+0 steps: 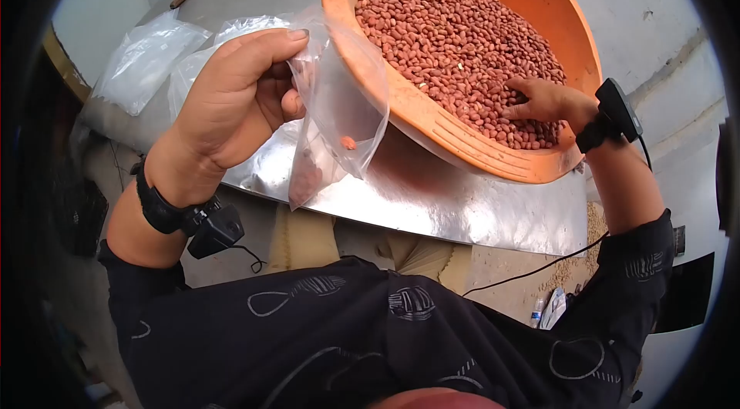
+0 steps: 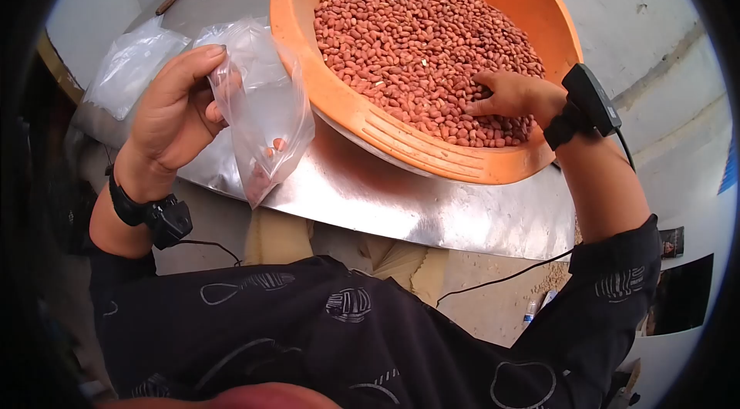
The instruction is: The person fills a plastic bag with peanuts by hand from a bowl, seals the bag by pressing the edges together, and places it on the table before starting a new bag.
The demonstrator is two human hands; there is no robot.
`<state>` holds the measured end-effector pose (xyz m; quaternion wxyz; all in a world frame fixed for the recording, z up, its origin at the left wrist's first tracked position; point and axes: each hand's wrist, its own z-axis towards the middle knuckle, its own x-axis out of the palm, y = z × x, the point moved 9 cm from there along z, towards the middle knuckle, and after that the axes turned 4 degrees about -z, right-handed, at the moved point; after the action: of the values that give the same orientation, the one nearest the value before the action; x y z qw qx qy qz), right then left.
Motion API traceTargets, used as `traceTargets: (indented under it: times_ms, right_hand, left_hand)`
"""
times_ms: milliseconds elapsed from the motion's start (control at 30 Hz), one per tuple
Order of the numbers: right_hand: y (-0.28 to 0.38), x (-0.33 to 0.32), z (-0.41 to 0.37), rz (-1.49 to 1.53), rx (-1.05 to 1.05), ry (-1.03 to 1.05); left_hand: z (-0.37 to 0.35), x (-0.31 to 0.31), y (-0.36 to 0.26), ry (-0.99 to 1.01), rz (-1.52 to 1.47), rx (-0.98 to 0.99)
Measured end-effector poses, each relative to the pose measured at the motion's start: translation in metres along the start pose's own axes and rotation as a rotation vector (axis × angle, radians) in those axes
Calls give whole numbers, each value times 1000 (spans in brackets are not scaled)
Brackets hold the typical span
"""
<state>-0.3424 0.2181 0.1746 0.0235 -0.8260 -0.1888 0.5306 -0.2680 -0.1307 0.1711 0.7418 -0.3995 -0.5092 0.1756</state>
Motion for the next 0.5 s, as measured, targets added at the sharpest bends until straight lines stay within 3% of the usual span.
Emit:
traceTargets:
  times_ms: [100, 500]
  right_hand:
    - [25, -4, 1, 51, -105, -93]
    - [34, -52, 17, 236, -108, -357]
  left_hand:
    - [-1, 3, -5, 5, -46, 21]
    - [-6, 9, -7, 3, 10, 44]
